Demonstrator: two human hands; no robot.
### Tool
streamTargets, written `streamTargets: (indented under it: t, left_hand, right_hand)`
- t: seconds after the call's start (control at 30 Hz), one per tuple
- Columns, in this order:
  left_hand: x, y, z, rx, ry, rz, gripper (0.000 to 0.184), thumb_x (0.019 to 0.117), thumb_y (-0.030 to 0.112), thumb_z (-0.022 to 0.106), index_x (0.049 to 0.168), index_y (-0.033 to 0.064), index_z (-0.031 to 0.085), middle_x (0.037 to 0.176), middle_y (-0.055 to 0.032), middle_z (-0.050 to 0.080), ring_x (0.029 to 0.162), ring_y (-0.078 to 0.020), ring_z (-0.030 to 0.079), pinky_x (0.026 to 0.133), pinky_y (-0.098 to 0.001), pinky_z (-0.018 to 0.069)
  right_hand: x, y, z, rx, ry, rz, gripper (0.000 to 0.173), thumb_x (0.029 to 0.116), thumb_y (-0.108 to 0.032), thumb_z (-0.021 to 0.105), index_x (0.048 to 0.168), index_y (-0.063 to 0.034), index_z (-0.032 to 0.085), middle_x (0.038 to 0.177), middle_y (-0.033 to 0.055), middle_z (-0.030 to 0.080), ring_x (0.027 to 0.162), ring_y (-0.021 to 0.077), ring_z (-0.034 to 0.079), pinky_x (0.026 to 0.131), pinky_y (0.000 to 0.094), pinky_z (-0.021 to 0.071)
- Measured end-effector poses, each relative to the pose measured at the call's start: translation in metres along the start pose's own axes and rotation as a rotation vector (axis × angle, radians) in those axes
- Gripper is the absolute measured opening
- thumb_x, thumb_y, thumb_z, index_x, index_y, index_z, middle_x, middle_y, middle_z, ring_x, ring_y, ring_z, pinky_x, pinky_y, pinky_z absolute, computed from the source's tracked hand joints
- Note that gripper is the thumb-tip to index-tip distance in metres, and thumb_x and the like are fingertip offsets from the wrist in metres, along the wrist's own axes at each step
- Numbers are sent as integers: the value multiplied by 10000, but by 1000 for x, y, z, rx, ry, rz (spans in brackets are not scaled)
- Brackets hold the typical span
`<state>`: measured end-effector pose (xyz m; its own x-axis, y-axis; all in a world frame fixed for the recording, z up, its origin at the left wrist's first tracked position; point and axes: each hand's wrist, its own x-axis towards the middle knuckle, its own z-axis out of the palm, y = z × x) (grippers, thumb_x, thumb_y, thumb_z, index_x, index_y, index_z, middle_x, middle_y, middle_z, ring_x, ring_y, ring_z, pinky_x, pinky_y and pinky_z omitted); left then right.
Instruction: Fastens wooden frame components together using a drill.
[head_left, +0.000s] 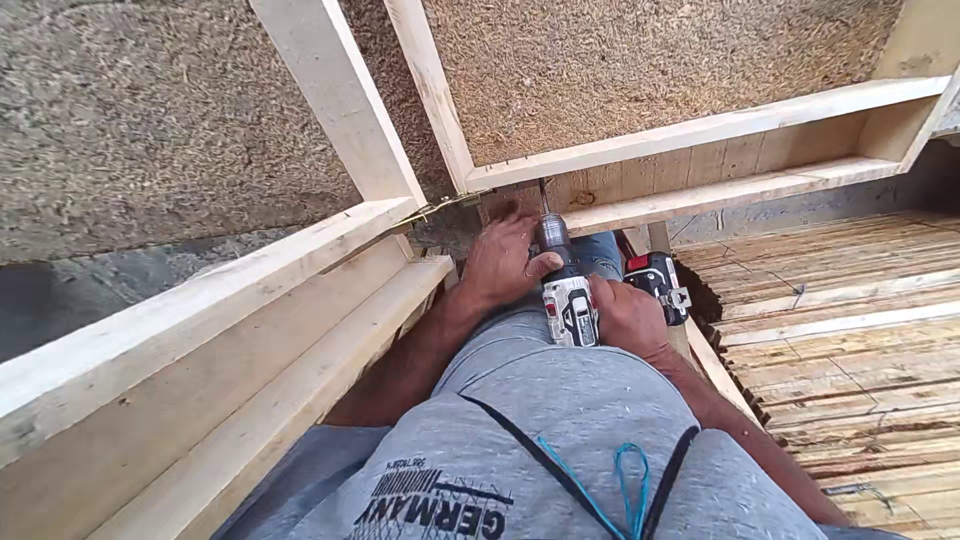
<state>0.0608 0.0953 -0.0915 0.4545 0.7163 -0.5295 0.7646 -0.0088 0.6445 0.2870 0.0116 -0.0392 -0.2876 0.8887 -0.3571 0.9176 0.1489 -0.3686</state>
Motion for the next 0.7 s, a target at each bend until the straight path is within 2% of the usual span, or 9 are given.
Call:
streamTargets:
  t: [0.03, 0.07, 0.17, 0.37, 0.47, 0.53, 0.57, 0.63, 0.7]
  left_hand:
    - [3, -2, 3, -7, 30, 12, 1104, 878, 899, 64, 1254, 88, 712, 1298, -117, 713, 1259, -303, 649, 1036, -572, 506]
    - [4, -2, 5, -20, 52, 2, 1092, 889, 890, 80, 1221, 76, 726, 1242, -127, 735, 1168, -296, 699, 956, -565, 549]
    - [5, -1, 8, -16, 87, -48, 1052, 919, 854, 115, 1210, 56, 736, 1147, -143, 762, 1045, -313, 739, 850, -573, 572]
    - [13, 4, 6, 5, 129, -119, 1018, 905, 861, 67, 859, 83, 722, 757, -118, 713, 740, -320, 723, 601, -566, 534]
    - [16, 6, 5, 21, 106, -172, 1020, 894, 869, 67, 817, 78, 708, 728, -125, 699, 729, -339, 721, 595, -582, 529]
    - [17, 7, 5, 31, 93, -208, 985, 918, 839, 86, 806, 73, 695, 726, -135, 693, 737, -357, 718, 608, -594, 526]
    - [19, 8, 5, 43, 95, -223, 972, 928, 823, 80, 800, 75, 687, 731, -138, 691, 746, -362, 717, 615, -597, 524]
    - [22, 10, 3, 64, 71, -269, 980, 937, 809, 54, 833, 78, 699, 792, -152, 713, 819, -379, 726, 669, -617, 536]
    - [20, 16, 1, 61, 32, -320, 980, 942, 804, 54, 876, 78, 709, 864, -173, 726, 907, -394, 723, 734, -644, 535]
  right_hand:
    - [2, 1, 1, -3, 2, -12, 205, 958, -106, 499, 1030, -20, 670, 712, 160, 660, 618, 341, 686, 489, 459, 519]
    - [2, 1, 1, -3, -3, -24, 182, 954, -110, 498, 973, -22, 656, 699, 159, 650, 610, 341, 680, 482, 459, 513]
    - [4, 3, 0, -14, -23, -51, 157, 944, -101, 495, 873, -35, 619, 679, 156, 635, 597, 340, 671, 472, 451, 502]
    - [19, 7, -11, -56, -62, -53, 198, 953, -106, 496, 1013, -25, 666, 710, 158, 666, 619, 345, 690, 482, 457, 512]
    - [23, 12, -12, -52, -61, -68, 135, 940, -96, 508, 878, -44, 617, 681, 152, 639, 600, 347, 678, 460, 456, 495]
    - [22, 12, -12, -65, -59, -69, 120, 927, -95, 521, 889, -46, 623, 690, 151, 645, 604, 346, 681, 461, 459, 496]
    - [24, 11, -13, -81, -69, -62, 130, 921, -87, 528, 952, -39, 645, 712, 158, 661, 621, 354, 690, 473, 469, 505]
    - [26, 7, -19, -109, -104, -23, 315, 918, -83, 539, 1191, -54, 694, 790, 172, 716, 674, 372, 718, 510, 501, 531]
    - [24, 5, -24, -111, -154, 10, 396, 945, -95, 516, 1312, -91, 663, 850, 181, 732, 714, 388, 726, 544, 531, 540]
